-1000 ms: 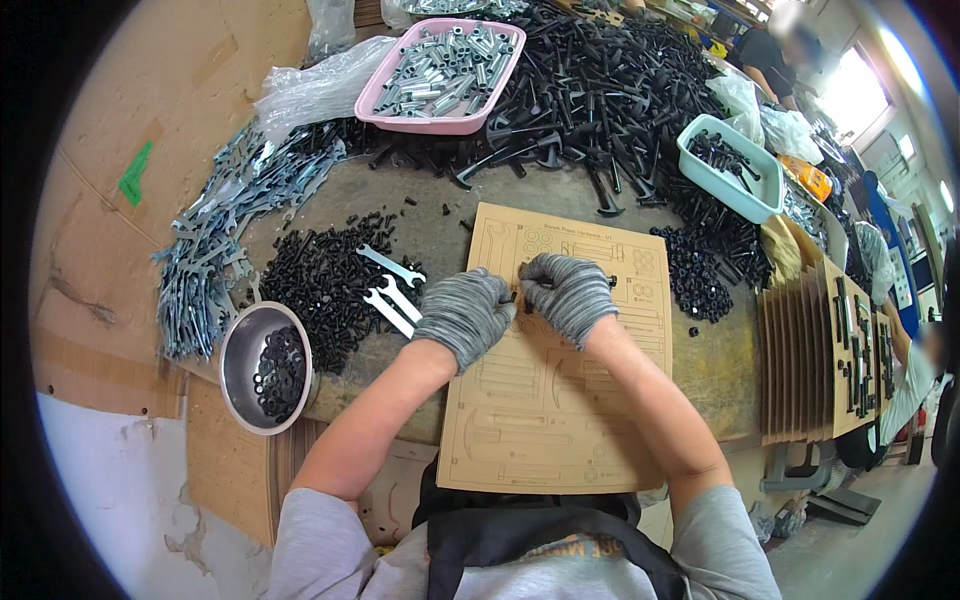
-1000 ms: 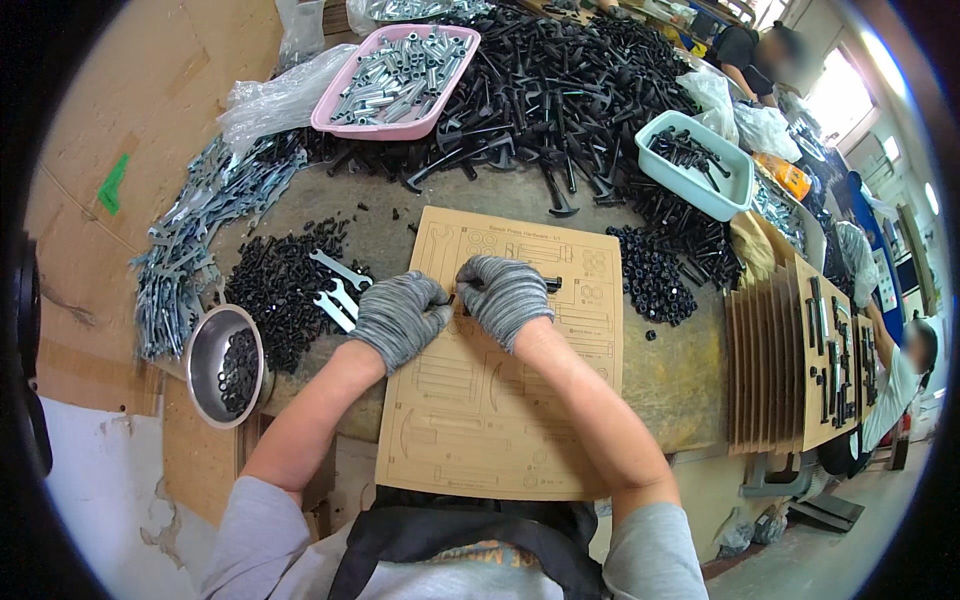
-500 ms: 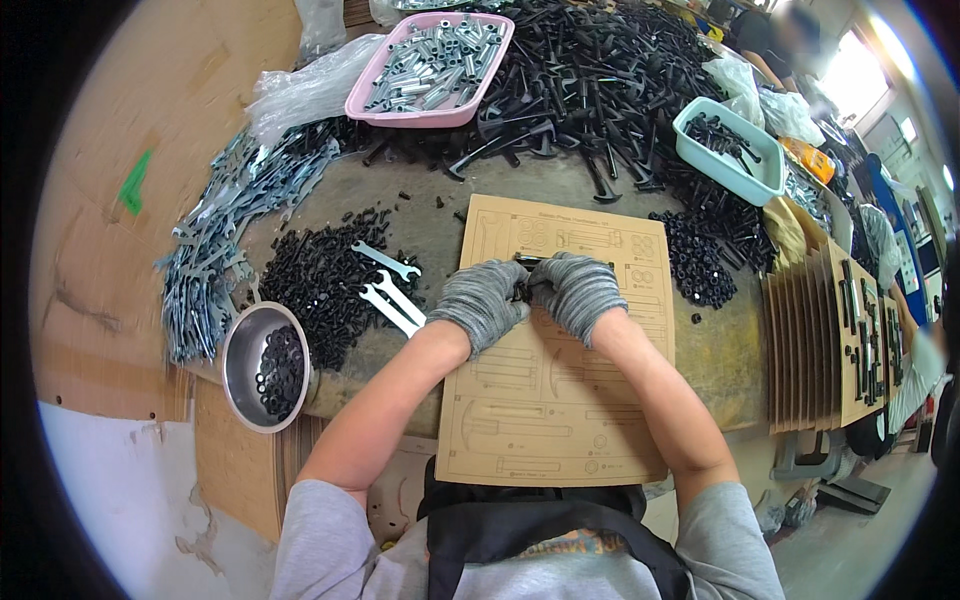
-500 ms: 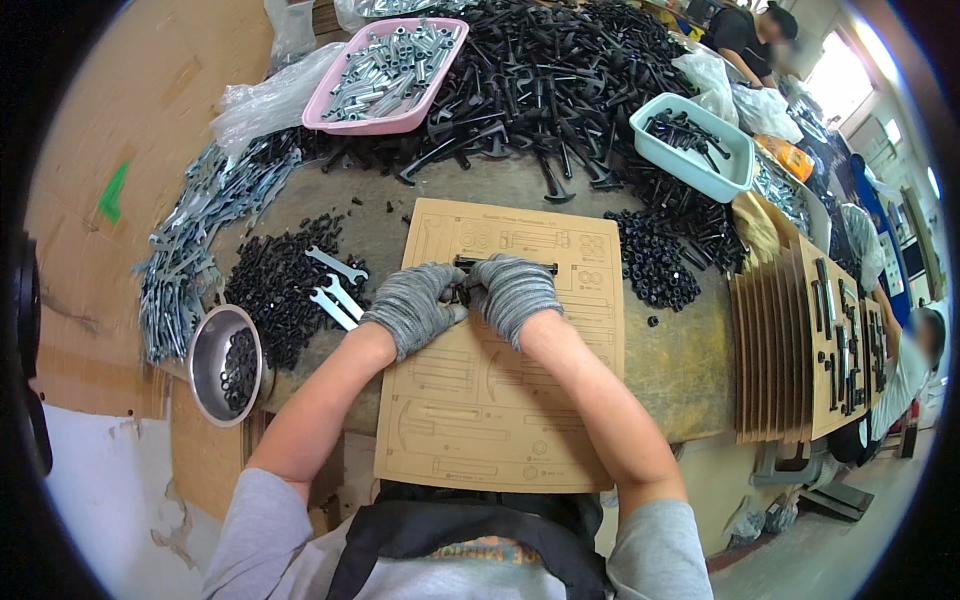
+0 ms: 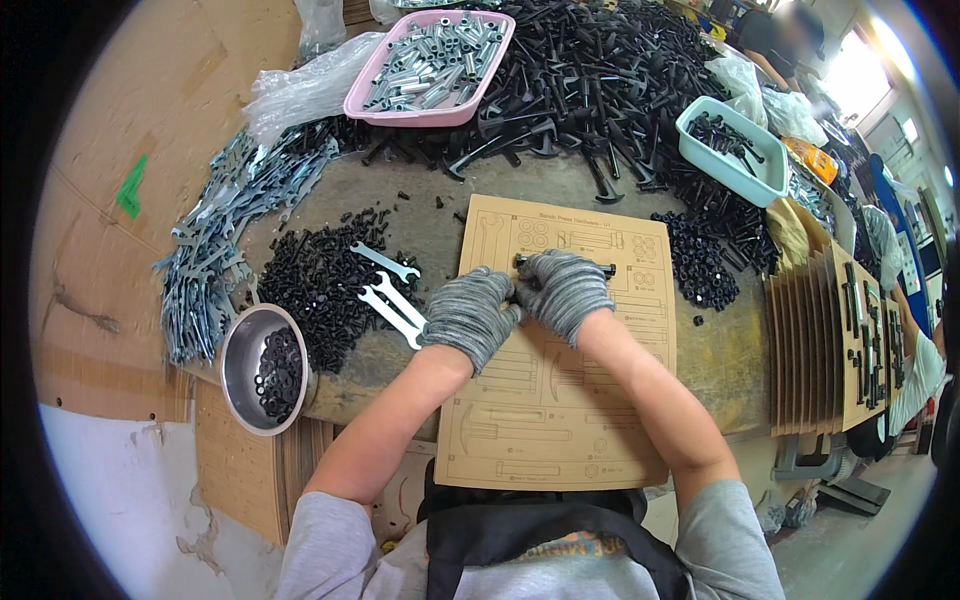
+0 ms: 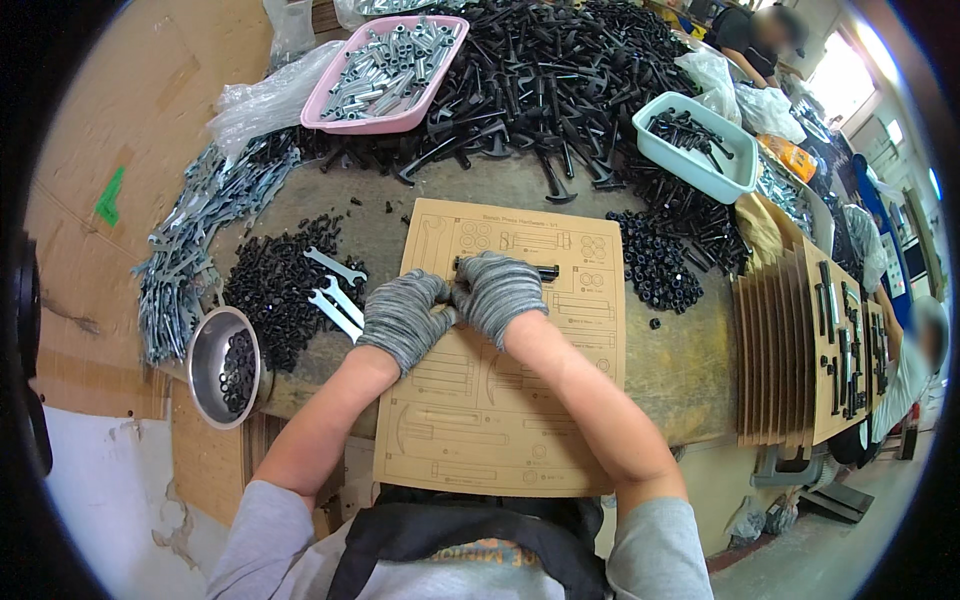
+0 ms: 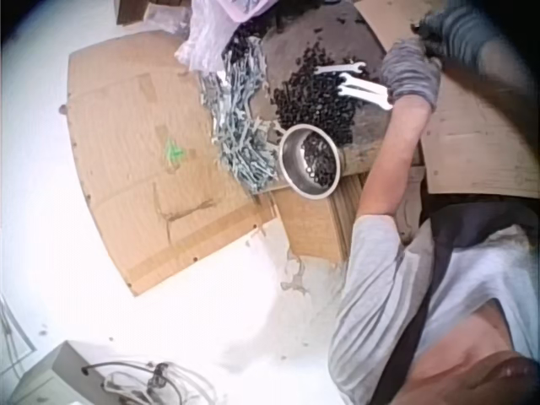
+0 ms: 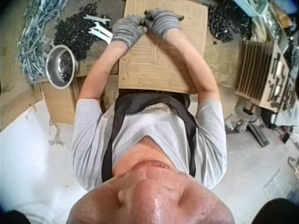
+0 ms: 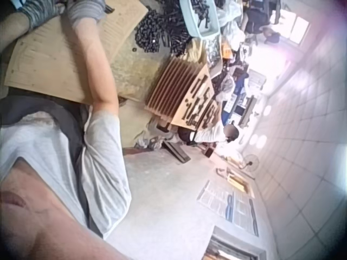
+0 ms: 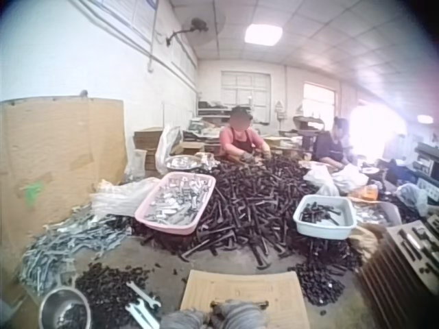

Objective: The person arranges various metal hardware items including hammers, bolts, nuts, washers, and wrenches onto a cardboard template with printed outlines. They pick items from piles and bins, place them into designated slots, and stack completed boards.

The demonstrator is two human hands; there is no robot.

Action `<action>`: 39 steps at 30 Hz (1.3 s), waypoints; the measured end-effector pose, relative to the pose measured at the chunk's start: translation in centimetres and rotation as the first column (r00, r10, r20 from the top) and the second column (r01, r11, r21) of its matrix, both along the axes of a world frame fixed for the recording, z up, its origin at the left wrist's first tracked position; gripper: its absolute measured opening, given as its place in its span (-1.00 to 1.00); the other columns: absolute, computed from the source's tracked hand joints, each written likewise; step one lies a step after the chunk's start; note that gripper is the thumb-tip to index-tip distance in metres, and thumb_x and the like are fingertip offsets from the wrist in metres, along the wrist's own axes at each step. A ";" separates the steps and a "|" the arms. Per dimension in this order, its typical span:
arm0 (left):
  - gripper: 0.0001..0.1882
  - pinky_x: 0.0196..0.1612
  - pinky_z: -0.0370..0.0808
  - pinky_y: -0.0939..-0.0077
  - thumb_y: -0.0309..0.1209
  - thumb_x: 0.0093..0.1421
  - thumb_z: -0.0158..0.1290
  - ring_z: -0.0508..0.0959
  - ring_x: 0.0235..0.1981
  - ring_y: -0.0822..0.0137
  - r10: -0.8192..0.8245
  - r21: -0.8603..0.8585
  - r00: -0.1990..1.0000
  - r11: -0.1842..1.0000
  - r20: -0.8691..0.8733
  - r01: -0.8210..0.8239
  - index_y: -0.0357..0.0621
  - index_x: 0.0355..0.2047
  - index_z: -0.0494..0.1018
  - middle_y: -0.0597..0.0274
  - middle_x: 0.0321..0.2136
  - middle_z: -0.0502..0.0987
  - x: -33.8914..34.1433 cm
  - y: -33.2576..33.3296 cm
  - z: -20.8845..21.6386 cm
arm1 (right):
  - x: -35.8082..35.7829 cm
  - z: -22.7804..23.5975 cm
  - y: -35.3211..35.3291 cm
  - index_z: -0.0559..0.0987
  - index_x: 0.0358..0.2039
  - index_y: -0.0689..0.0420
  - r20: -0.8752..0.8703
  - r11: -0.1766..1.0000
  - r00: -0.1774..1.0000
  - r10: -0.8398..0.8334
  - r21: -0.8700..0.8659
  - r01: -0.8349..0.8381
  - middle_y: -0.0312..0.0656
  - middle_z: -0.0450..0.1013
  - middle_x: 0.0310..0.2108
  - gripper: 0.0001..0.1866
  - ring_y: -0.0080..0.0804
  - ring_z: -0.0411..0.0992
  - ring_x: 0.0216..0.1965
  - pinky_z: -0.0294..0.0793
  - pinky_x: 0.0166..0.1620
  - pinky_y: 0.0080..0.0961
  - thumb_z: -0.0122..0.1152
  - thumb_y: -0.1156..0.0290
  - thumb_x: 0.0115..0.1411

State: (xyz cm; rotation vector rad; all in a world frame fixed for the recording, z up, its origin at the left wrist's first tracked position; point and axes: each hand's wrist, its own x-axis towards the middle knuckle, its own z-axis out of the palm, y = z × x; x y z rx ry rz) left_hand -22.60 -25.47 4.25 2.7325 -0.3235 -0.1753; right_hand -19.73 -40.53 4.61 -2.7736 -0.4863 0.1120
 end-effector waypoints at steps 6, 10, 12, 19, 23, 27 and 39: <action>-0.55 -0.11 0.46 0.28 -0.10 -0.01 0.20 0.55 -0.21 0.12 -0.032 -0.074 0.999 0.997 0.018 0.033 -0.12 -0.19 0.52 0.12 -0.30 0.55 0.3 0.4 -0.6 | -1.3 -0.9 -1.2 0.61 -0.43 0.04 0.203 0.994 0.979 -0.015 0.110 -0.007 -0.12 0.48 -0.50 -0.84 -0.12 0.48 -0.39 0.45 -0.27 -0.22 0.20 0.25 0.06; -0.45 -0.04 0.45 0.29 -0.09 0.00 0.19 0.54 -0.17 0.12 -0.076 -0.123 0.997 0.989 0.029 0.079 -0.14 -0.06 0.45 0.08 -0.23 0.54 0.3 0.0 -0.2 | -0.9 1.2 -3.1 0.64 -0.35 0.00 0.078 0.999 0.997 -0.011 -0.052 0.015 -0.13 0.52 -0.44 -0.84 -0.12 0.49 -0.36 0.47 -0.25 -0.27 0.20 0.30 0.06; -0.44 -0.02 0.44 0.29 -0.09 0.00 0.19 0.53 -0.16 0.11 -0.106 -0.099 0.994 0.989 0.035 0.109 -0.14 -0.04 0.44 0.06 -0.22 0.53 0.5 -0.2 -0.4 | -0.7 1.2 -3.3 0.65 -0.34 -0.01 0.019 0.997 0.999 0.039 -0.069 -0.038 -0.13 0.53 -0.41 -0.82 -0.13 0.50 -0.34 0.47 -0.24 -0.26 0.17 0.27 0.06; -0.58 -0.07 0.46 0.31 -0.25 -0.01 0.22 0.54 -0.18 0.13 -0.106 -0.170 0.988 0.982 -0.113 0.086 -0.12 -0.14 0.50 0.07 -0.25 0.55 1.8 -0.5 0.2 | -0.9 -0.4 -2.5 0.62 -0.35 -0.02 0.041 0.999 0.998 0.040 -0.011 -0.040 -0.13 0.52 -0.38 -0.83 -0.14 0.50 -0.32 0.47 -0.24 -0.23 0.13 0.25 0.10; -0.60 -0.11 0.48 0.34 -0.31 -0.02 0.22 0.56 -0.23 0.15 -0.114 -0.194 0.990 0.976 -0.079 0.096 -0.14 -0.14 0.51 0.09 -0.29 0.57 1.9 -0.4 0.2 | -1.0 -1.0 -2.4 0.61 -0.42 -0.03 0.181 0.998 0.983 0.031 0.041 -0.039 -0.16 0.48 -0.47 -0.90 -0.15 0.48 -0.41 0.45 -0.33 -0.24 0.19 0.30 0.05; -0.61 -0.15 0.49 0.37 -0.34 -0.03 0.22 0.56 -0.29 0.17 -0.137 -0.203 0.987 0.972 -0.087 0.117 -0.14 -0.15 0.51 0.12 -0.34 0.57 2.2 -0.1 0.0 | -1.1 -1.2 -2.5 0.60 -0.46 -0.02 0.244 0.997 0.969 0.047 0.053 -0.062 -0.16 0.47 -0.51 -0.94 -0.15 0.47 -0.45 0.44 -0.38 -0.25 0.22 0.34 0.02; -0.65 -0.19 0.49 0.36 -0.33 -0.03 0.22 0.56 -0.32 0.20 -0.106 -0.227 0.989 0.971 -0.100 0.081 -0.09 -0.19 0.54 0.14 -0.38 0.57 2.3 -0.3 -0.4 | -1.6 -2.4 -2.1 0.58 -0.45 0.00 0.311 0.998 0.950 0.007 0.064 -0.028 -0.16 0.46 -0.50 -0.93 -0.16 0.47 -0.45 0.45 -0.37 -0.24 0.21 0.33 0.05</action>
